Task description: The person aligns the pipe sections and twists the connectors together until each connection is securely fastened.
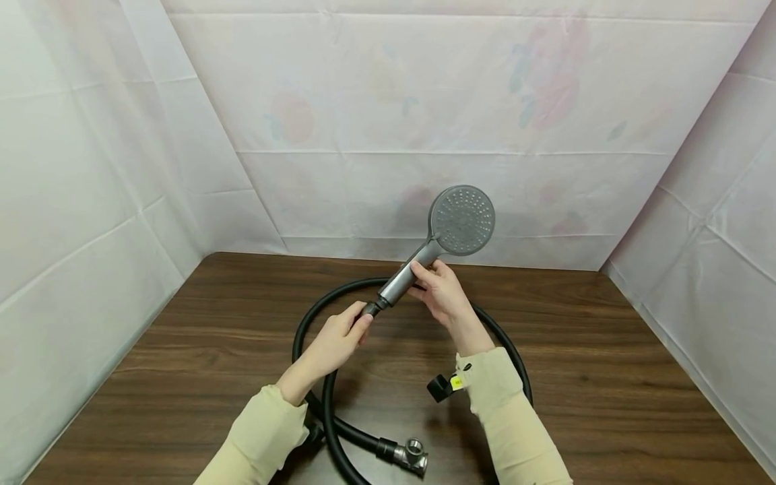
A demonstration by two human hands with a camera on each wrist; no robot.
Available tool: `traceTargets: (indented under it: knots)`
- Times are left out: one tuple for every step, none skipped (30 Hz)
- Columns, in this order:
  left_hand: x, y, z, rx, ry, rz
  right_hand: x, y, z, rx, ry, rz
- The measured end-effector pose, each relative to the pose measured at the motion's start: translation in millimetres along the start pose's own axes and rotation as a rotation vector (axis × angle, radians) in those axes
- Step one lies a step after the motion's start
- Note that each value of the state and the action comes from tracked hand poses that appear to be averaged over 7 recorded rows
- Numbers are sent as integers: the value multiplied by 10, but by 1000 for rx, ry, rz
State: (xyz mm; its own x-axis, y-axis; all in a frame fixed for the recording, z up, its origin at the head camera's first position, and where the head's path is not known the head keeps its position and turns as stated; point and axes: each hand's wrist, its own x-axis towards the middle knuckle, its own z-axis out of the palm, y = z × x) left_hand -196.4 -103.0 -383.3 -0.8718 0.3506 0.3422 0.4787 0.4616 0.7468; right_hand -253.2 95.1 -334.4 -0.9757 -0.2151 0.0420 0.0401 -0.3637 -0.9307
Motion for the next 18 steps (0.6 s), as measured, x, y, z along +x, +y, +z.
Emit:
traceTargets:
  knots:
    - [0, 12, 1, -3, -3, -5, 2, -8, 2, -1, 1, 6]
    - [-1, 24, 3, -6, -5, -11, 2, -17, 5, -1, 1, 12]
    - [-1, 35, 4, -12, -7, -18, 3, -26, 8, -2, 2, 21]
    - [0, 34, 6, -15, -10, -18, 2, -27, 13, -3, 1, 21]
    - [0, 34, 6, -18, -13, -20, 2, -28, 18, -5, 3, 23]
    - [0, 33, 7, -20, -15, -21, 1, -30, 22, -8, 5, 24]
    - [1, 33, 7, -22, -18, -24, 0, -31, 27, -14, 6, 23]
    - [1, 33, 8, -24, -20, -26, -1, -33, 30, -22, 6, 21]
    - [0, 38, 8, -27, -23, -28, -2, -34, 34, -33, 6, 17]
    - [0, 41, 8, -28, -26, -29, -2, -34, 37, -40, 6, 13]
    - [0, 45, 7, -28, -28, -29, -2, -34, 42, -48, 6, 8]
    - [0, 50, 7, -28, -30, -29, -3, -35, 45, -53, 6, 3]
    - [-2, 57, 7, -28, -32, -29, -4, -35, 48, -58, 6, -3]
    - [-4, 64, 8, -28, -34, -30, -6, -36, 51, -64, 7, -7]
    - [-6, 70, 8, -27, -35, -31, -9, -38, 54, -70, 7, -13]
    - [-7, 71, 9, -25, -33, -31, -12, -40, 56, -77, 6, -18]
    - [-9, 75, 9, -22, -31, -31, -14, -42, 59, -87, 2, -23]
    - [-10, 79, 10, -21, -30, -32, -19, -46, 64, -91, 2, -26]
